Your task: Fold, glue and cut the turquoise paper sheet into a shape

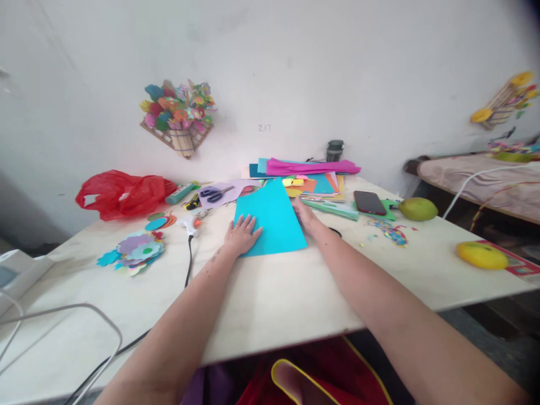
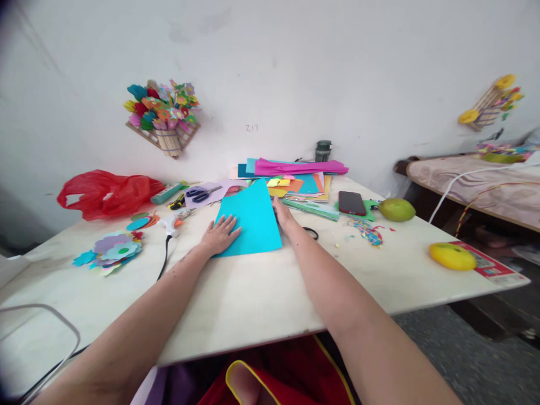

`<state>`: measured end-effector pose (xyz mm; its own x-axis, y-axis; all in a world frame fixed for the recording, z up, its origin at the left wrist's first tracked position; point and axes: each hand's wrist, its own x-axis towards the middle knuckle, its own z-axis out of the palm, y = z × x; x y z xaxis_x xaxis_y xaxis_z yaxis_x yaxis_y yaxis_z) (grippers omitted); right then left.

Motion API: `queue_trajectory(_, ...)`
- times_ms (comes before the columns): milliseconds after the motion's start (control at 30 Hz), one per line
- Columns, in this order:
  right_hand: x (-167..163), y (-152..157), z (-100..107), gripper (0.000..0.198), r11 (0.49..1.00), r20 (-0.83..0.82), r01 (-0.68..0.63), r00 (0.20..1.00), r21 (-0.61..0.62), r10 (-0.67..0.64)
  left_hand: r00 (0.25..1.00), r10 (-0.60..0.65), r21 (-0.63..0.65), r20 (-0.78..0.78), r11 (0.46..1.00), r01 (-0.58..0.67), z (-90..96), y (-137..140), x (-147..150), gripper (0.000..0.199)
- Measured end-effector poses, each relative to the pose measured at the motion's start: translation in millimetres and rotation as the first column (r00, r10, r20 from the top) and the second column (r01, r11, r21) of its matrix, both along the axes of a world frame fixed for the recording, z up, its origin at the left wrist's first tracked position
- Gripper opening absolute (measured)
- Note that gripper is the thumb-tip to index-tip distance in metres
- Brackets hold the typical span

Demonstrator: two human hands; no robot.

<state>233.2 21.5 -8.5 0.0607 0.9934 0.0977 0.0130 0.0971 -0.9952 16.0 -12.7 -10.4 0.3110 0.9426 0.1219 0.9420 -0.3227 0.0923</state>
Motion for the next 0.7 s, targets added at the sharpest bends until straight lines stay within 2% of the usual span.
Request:
queue_trajectory(100,23,7,3,0.057,0.994,-0.107,0.046,0.993,-0.099,-0.056,0.999,-0.017,0.056,-0.035,0.998,0.019,0.1,-1,2,0.064)
queue_trajectory(200,42,13,7,0.054,0.985,-0.105,0.116,0.986,-0.128,-0.130,1.000,-0.013,0.046,-0.025,0.999,0.014,-0.6,0,4,0.064)
queue_trajectory(267,46,14,9,0.045,0.981,-0.079,0.156,0.983,-0.118,-0.166,1.000,-0.003,0.021,-0.005,1.000,0.003,-1.1,0,4,0.064)
queue_trajectory(400,37,15,5,0.021,0.979,0.132,0.196,0.973,-0.051,-0.188,1.000,0.002,-0.008,0.010,1.000,-0.002,-1.9,3,3,0.065)
queue_trajectory(467,30,14,2,0.021,0.979,0.258,0.201,0.948,-0.030,-0.187,1.000,0.004,-0.011,0.012,1.000,-0.004,-1.9,4,2,0.065)
queue_trajectory(533,24,12,0,0.029,0.977,0.342,0.212,0.921,-0.030,-0.189,1.000,0.012,0.000,0.014,1.000,-0.012,-1.0,4,2,0.065)
queue_trajectory(600,21,7,2,0.037,0.976,0.457,0.217,0.868,-0.001,-0.192,1.000,-0.017,0.056,0.015,0.998,0.016,1.0,2,3,0.063)
queue_trajectory(633,20,4,5,0.039,0.975,0.542,0.221,0.816,0.026,-0.199,0.998,-0.055,0.097,0.017,0.994,0.053,2.2,1,4,0.062)
queue_trajectory(700,16,-2,12,0.038,0.973,0.730,0.213,0.649,0.095,-0.213,0.988,-0.154,0.147,0.019,0.978,0.150,4.1,-1,6,0.060)
